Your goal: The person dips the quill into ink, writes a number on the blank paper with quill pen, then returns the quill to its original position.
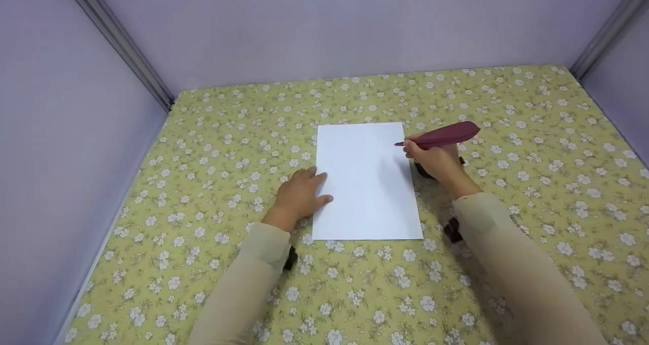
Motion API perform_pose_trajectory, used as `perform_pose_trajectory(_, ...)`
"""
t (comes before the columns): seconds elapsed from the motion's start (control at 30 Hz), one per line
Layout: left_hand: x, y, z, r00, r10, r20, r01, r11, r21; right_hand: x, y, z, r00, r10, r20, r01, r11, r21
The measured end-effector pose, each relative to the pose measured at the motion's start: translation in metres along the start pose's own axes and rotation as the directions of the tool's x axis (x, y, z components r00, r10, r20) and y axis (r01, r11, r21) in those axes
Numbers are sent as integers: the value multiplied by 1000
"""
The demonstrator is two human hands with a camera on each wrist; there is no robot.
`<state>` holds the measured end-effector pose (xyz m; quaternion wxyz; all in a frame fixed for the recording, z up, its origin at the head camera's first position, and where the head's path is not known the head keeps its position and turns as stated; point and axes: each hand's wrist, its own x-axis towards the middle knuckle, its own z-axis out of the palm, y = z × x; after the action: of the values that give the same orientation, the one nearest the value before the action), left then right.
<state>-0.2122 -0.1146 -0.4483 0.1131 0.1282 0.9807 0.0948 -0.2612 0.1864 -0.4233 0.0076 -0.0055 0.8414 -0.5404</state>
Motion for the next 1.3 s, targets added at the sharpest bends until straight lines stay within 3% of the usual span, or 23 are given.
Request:
perform_pose_trajectory(0.37,1,0,1,1000,-4,-4,4,1000,16,1,2,13,999,8,33,-5,996,-93)
perform_pose_trajectory(0.63,1,2,1,1000,-12,3,12,1000,19,0,3,23,986,155,60,-147,982,-117)
perform_pose_trajectory(0.77,1,2,0,1000,-7,-1,7,1000,26,-1,1,26,982,179,66,-169,977,-131)
perform_pose_trajectory(1.3,1,1,1,1000,-1,-19,2,1000,19,-7,-1,32,982,152,112,-134,978,-157)
